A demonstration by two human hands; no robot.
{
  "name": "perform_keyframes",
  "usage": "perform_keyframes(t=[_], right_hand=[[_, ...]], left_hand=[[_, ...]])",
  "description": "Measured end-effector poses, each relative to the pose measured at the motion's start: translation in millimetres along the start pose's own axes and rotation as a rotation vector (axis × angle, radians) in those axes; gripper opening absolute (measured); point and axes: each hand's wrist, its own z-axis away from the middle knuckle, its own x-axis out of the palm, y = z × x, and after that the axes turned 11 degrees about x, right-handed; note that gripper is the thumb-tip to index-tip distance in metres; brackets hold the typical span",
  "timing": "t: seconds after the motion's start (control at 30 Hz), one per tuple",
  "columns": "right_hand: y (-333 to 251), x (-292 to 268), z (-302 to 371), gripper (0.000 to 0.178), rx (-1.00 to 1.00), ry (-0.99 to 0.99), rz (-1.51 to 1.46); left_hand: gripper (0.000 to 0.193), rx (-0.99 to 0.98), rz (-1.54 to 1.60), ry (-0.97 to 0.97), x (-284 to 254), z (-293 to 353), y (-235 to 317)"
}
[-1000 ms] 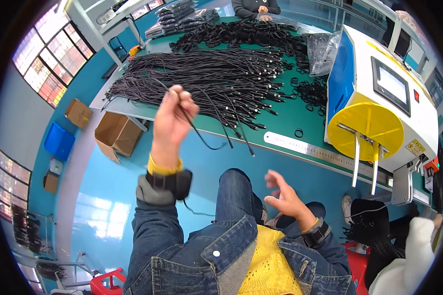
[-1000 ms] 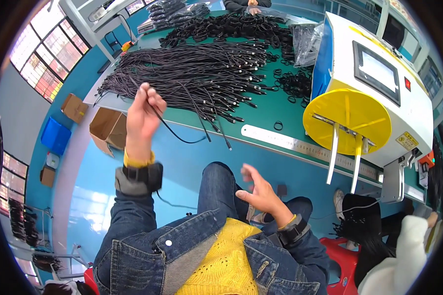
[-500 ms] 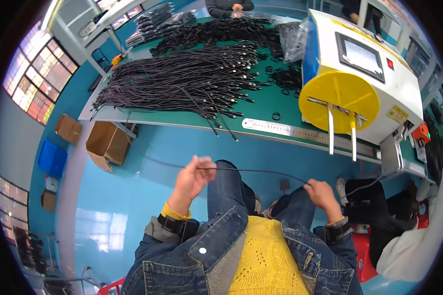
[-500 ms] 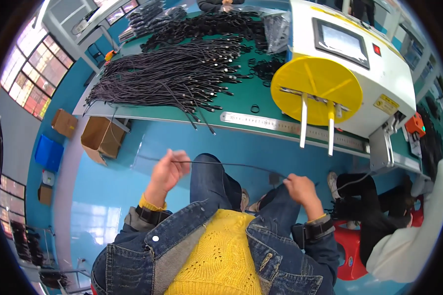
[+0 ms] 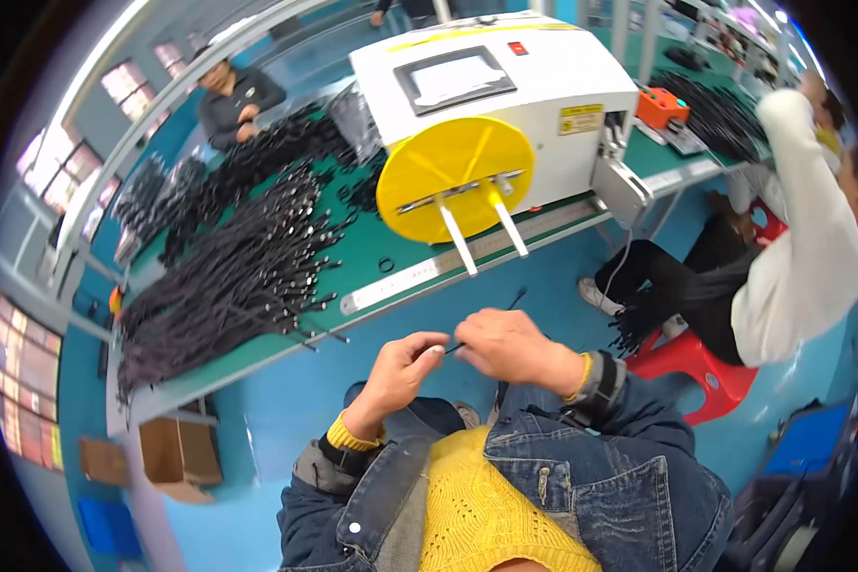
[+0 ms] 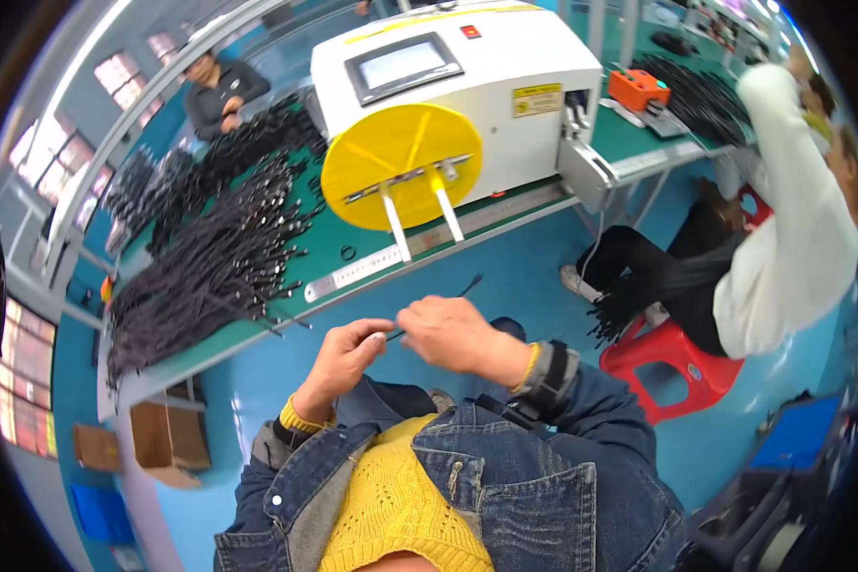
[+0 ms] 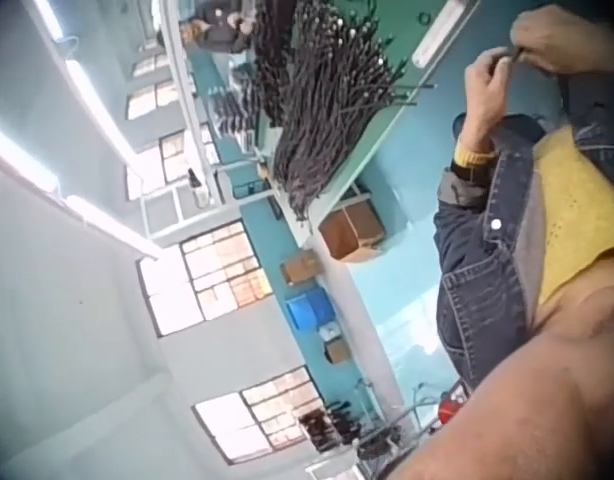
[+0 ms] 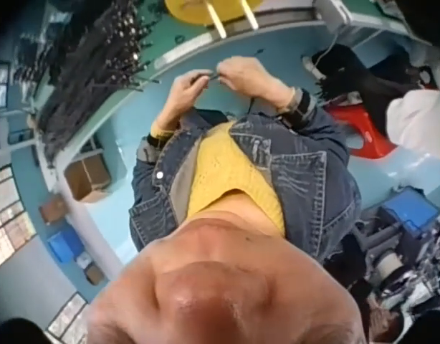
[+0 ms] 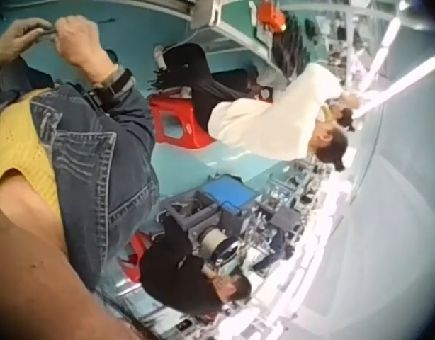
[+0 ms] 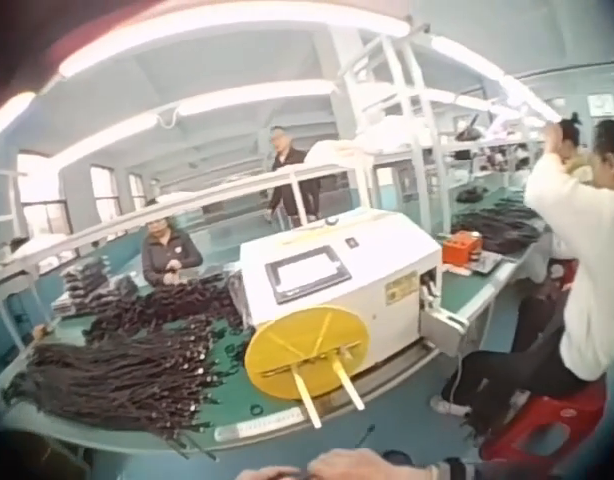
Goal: The person picks up a cable, winds it around the pins of a machine, and removes the coiled cable. They then secure the coil with a rubber band and place it on the table, repeating the process.
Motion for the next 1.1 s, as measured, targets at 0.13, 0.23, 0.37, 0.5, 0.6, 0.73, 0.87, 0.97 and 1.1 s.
perform_keyframes(t=[0.13,0.23,0.37,0.5,0.6,0.73,0.87,0.97,1.1], right_hand=[[31,-35,28,0.015,0.051,0.143,0.256],[31,-56,39,0.017,0.032,0.263,0.284],[18,-92,37,0.022,0.159,0.549,0.351],[15,-101,29,0.025,0.224,0.561,0.265],[13,-97,3,0.027,0.038,0.579,0.21],[49,-88,-21,0.03,0.017,0.69,0.236],[49,-83,-10,0.035,0.181,0.675,0.232],[36,-85,8,0.048,0.2,0.78,0.207],[19,-125,96,0.054,0.235,1.168,0.354]], left_hand=[[0.014,0.07,-0.162,-0.138,-27,-10,19],[0.014,0.209,-0.169,-0.202,-35,-20,38],[0.013,0.337,-0.328,-0.014,-26,-52,68],[0.01,0.511,-0.325,0.16,14,-73,90],[0.01,0.594,-0.507,0.138,17,-87,94],[0.011,0.59,-0.615,0.168,13,-106,84],[0.012,0.618,-0.543,0.166,19,-115,65],[0.014,0.632,-0.601,0.145,15,-111,59],[0.019,0.617,-0.667,0.22,-4,-94,58]])
